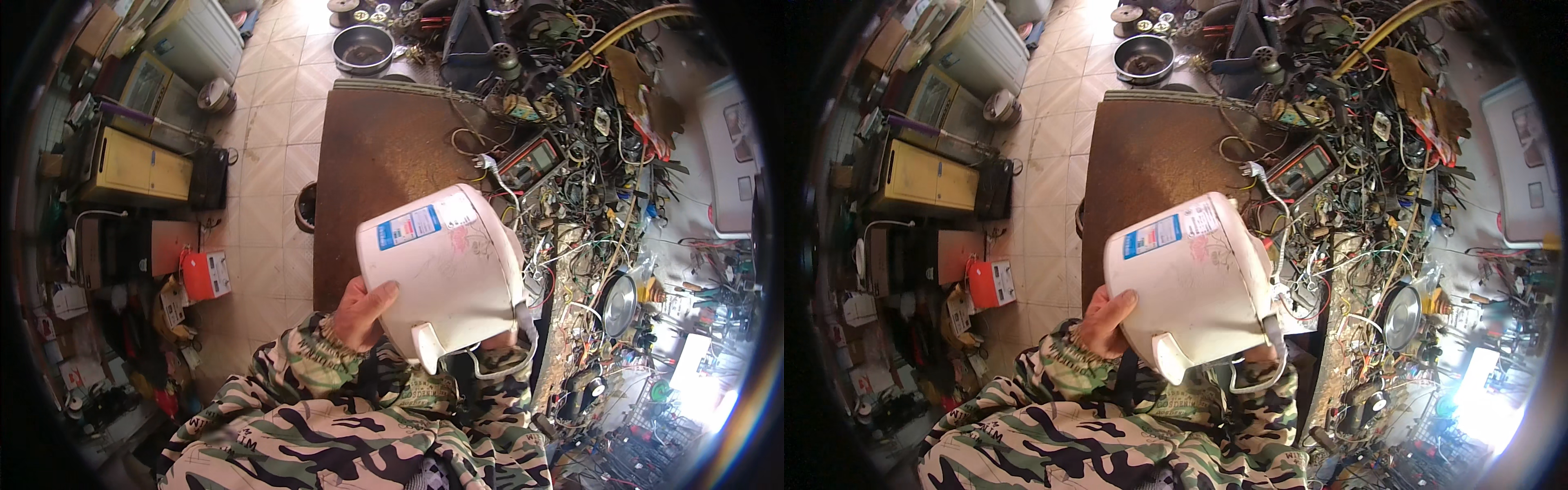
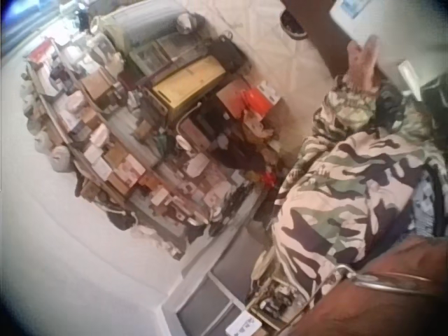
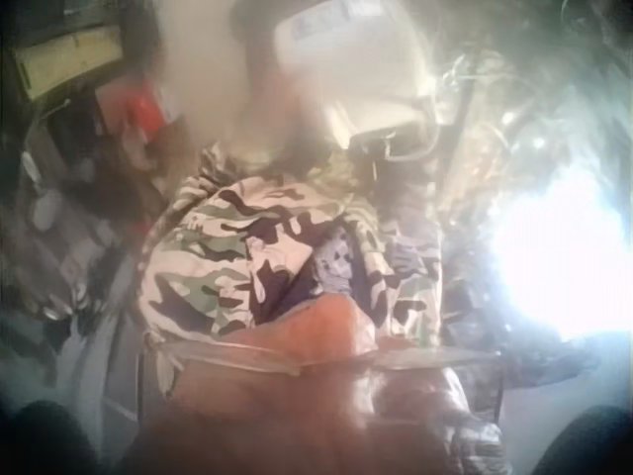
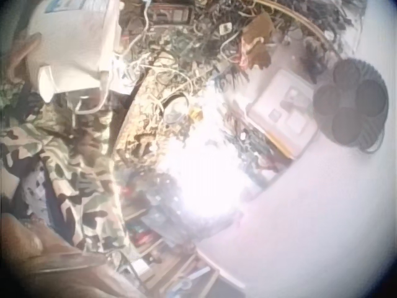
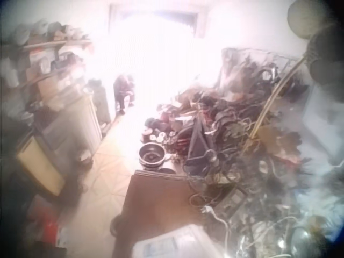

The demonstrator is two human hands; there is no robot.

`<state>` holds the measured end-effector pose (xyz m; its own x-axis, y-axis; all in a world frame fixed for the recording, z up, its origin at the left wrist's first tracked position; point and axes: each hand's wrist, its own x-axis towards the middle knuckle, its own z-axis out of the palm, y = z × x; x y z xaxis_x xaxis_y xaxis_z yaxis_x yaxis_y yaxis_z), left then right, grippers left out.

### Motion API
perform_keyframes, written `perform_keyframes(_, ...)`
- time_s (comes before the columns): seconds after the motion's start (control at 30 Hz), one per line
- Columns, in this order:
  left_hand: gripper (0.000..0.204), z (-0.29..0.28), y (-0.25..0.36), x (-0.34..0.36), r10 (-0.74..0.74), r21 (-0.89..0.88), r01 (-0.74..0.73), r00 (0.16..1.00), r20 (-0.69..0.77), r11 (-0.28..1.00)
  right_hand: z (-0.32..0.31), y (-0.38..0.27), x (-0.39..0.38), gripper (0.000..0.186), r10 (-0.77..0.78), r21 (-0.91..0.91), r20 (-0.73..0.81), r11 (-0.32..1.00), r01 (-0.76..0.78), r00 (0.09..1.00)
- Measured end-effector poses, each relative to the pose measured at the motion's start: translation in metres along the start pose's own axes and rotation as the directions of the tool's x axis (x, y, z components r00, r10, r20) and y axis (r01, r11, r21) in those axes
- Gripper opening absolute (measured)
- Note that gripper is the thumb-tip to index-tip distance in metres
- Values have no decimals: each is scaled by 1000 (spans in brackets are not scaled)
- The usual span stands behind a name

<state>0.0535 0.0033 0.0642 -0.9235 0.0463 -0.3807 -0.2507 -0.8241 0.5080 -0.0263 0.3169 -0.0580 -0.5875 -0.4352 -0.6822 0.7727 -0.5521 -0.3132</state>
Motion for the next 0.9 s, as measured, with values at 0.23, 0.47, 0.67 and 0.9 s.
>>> perform_keyframes(0.23, 57, 55, 46, 20, 124, 235, -79, 975, -182, 969, 27, 45, 45, 64, 240, -258, -6, 938, -233, 971)
perform_keyframes(0.47, 25, 28, 7, 47, 328, 352, -197, 872, -363, 915, 62, 43, 30, 59, 354, -841, -137, 452, -297, 925)
perform_keyframes(0.67, 31, 39, -25, 109, 449, 499, -289, 861, -237, 817, 38, 35, 32, 49, 207, -755, -108, 619, -216, 972)
perform_keyframes(0.9, 82, 34, -72, 198, 428, 877, -35, 882, -198, 478, -51, 19, 20, 31, -298, -745, -105, 656, 123, 949)
